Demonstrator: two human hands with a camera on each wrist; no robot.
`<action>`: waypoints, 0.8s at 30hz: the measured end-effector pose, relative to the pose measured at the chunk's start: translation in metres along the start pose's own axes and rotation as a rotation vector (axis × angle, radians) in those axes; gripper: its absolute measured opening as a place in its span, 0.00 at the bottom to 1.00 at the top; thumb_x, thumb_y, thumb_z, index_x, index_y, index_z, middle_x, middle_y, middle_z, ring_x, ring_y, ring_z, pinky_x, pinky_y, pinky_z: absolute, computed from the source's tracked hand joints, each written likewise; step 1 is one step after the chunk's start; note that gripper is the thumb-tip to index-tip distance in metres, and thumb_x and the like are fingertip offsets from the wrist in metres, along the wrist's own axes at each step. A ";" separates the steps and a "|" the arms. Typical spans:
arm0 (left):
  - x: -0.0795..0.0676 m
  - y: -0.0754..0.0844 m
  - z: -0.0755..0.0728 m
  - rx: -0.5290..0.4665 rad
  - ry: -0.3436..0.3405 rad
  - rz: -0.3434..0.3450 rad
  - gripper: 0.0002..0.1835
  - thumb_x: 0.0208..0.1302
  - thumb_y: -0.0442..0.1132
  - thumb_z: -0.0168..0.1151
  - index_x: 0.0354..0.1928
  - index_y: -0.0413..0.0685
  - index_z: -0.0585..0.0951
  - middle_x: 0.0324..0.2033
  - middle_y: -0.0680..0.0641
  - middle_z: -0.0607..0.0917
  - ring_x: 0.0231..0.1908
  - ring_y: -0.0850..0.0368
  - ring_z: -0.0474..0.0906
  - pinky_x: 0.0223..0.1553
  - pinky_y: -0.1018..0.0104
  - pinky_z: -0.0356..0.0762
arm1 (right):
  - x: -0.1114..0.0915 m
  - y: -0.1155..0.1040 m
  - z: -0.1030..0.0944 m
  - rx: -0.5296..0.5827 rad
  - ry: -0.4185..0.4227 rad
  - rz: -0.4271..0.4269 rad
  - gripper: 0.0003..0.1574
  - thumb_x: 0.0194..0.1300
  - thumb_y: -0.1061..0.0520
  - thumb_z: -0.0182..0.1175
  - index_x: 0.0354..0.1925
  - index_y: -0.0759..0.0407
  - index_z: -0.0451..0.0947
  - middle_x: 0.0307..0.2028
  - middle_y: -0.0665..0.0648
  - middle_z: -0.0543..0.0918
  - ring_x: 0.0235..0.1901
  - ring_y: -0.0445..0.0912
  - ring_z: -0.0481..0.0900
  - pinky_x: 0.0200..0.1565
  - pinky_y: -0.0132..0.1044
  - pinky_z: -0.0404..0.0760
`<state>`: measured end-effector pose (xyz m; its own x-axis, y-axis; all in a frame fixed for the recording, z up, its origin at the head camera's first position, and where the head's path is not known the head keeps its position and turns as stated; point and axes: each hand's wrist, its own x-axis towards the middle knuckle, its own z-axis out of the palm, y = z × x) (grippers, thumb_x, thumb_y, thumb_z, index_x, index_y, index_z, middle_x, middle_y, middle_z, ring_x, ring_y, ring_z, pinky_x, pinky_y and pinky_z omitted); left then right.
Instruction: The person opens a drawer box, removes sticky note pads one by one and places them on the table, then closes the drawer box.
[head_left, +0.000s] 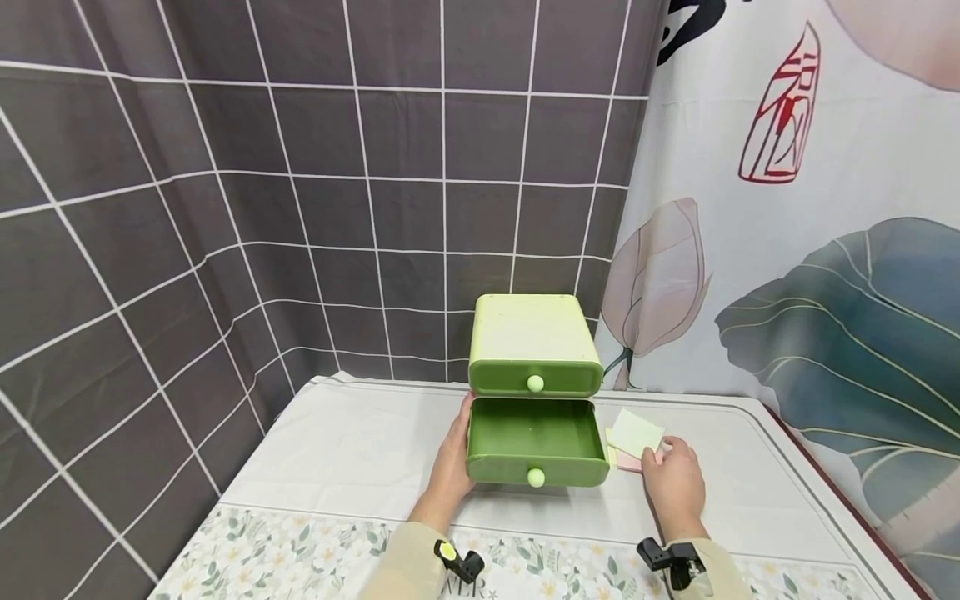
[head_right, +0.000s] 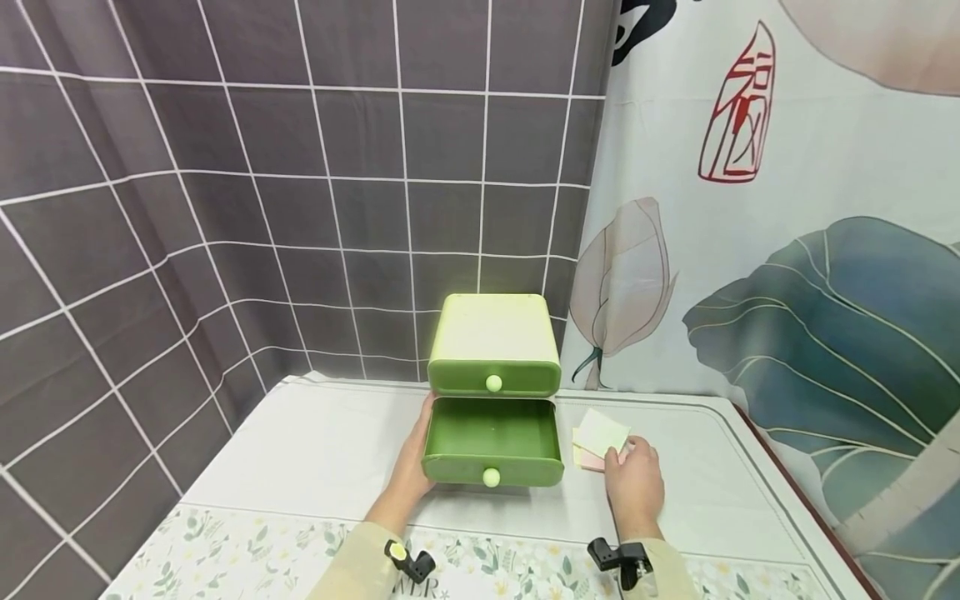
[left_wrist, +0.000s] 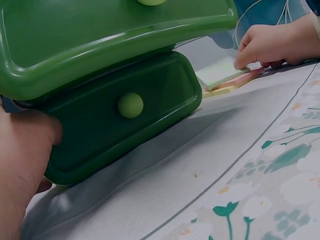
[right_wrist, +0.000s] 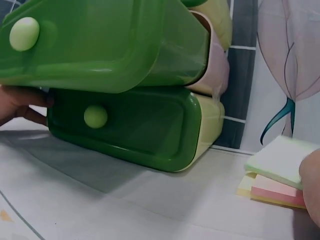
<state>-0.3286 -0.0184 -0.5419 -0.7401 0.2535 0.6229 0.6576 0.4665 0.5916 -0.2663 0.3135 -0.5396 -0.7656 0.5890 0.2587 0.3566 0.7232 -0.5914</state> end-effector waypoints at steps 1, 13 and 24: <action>0.001 0.000 0.000 0.000 0.002 0.006 0.57 0.42 0.30 0.68 0.72 0.56 0.45 0.66 0.45 0.61 0.63 0.48 0.60 0.61 0.52 0.60 | 0.000 0.000 0.000 0.003 -0.007 0.002 0.30 0.61 0.53 0.53 0.56 0.72 0.65 0.38 0.69 0.73 0.36 0.61 0.75 0.33 0.53 0.73; -0.012 0.004 -0.003 0.040 -0.013 -0.078 0.59 0.46 0.46 0.71 0.72 0.52 0.40 0.68 0.44 0.54 0.64 0.46 0.56 0.59 0.49 0.62 | -0.014 -0.010 0.001 0.172 0.152 -0.119 0.37 0.62 0.54 0.51 0.65 0.65 0.53 0.51 0.69 0.63 0.38 0.59 0.71 0.32 0.51 0.71; -0.023 0.009 -0.016 0.065 0.016 -0.003 0.59 0.35 0.24 0.60 0.72 0.53 0.42 0.70 0.45 0.44 0.66 0.44 0.51 0.57 0.50 0.65 | -0.027 -0.025 -0.005 0.424 0.296 -0.946 0.55 0.30 0.61 0.47 0.63 0.74 0.54 0.61 0.72 0.57 0.58 0.60 0.59 0.64 0.33 0.53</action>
<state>-0.3031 -0.0332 -0.5429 -0.7397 0.2386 0.6292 0.6442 0.5213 0.5597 -0.2524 0.2809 -0.5281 -0.4525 -0.0388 0.8909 -0.5703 0.7806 -0.2557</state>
